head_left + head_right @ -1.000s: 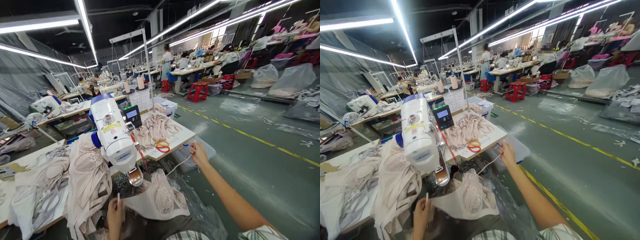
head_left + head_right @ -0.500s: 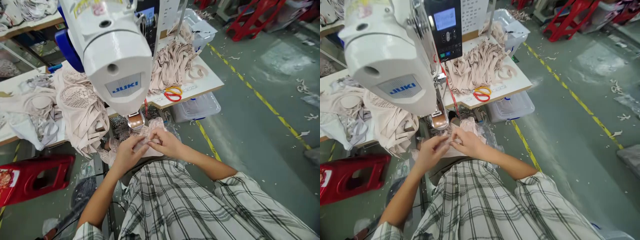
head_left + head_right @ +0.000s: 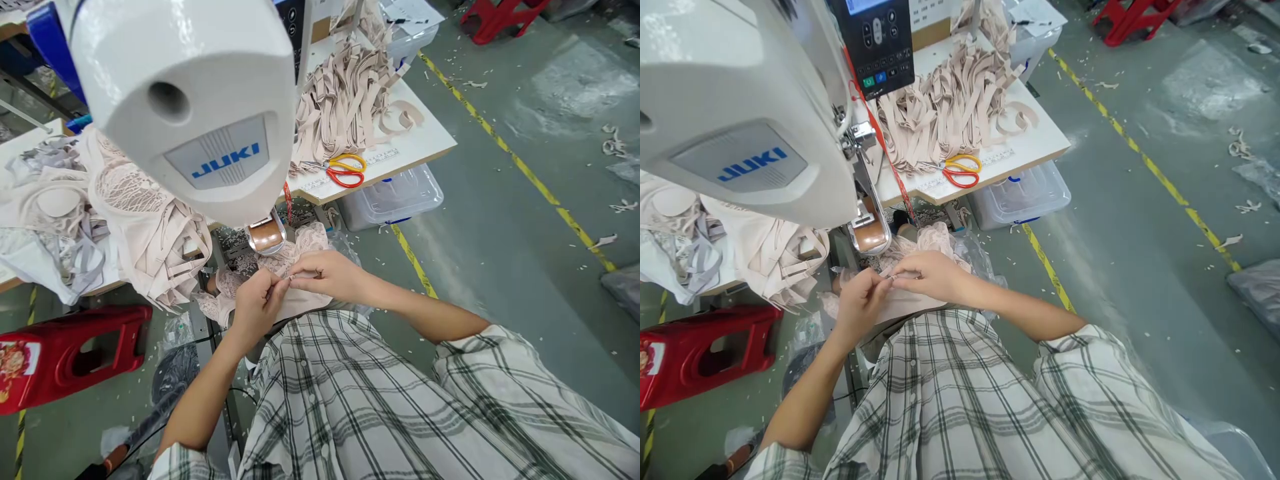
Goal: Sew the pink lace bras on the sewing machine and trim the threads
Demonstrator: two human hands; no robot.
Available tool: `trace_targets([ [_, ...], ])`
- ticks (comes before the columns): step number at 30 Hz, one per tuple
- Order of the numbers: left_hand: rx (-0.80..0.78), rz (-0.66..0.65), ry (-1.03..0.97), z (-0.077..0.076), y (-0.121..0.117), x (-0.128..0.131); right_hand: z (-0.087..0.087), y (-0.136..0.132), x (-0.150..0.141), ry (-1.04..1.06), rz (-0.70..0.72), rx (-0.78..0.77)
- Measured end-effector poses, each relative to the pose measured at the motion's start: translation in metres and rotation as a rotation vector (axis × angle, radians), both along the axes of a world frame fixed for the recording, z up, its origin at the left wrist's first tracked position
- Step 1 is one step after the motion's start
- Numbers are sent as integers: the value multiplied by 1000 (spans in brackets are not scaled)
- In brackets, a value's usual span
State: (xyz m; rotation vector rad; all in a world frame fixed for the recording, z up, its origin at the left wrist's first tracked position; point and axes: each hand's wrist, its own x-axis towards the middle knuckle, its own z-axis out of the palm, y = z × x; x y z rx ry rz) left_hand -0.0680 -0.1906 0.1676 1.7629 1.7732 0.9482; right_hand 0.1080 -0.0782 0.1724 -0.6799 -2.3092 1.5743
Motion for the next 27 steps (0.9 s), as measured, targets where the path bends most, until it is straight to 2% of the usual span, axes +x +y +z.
trace_targets([
  [2, -32, -20, -1, 3, 1, -2, -4, 3, -2, 22, -58, -116],
  [5, -102, -56, -11, 9, 2, -11, -14, 11, -3, 87, -219, -339],
  [7, -126, -78, -2, 14, 0, -18, -19, 16, -3, 117, -223, -392],
  [9, -134, -82, 31, 19, -2, -23, -19, 17, -4, 129, -76, -262],
  [12, -133, -72, 102, 28, -5, -24, -11, 12, -6, 181, 200, 56],
  [15, -118, -98, 125, 36, -6, -20, -2, 4, -8, 184, 349, 174],
  [17, -86, -137, 68, 39, -7, -18, 1, 0, -8, 181, 379, 240],
  [22, -13, -168, -66, 40, -13, -19, 3, -7, -7, 293, 329, 425],
  [25, -99, -142, -41, 43, -13, -17, 2, -12, -8, 291, 304, 554],
  [27, -197, -113, 21, 44, -10, -16, -2, -16, -10, 259, 275, 587],
])
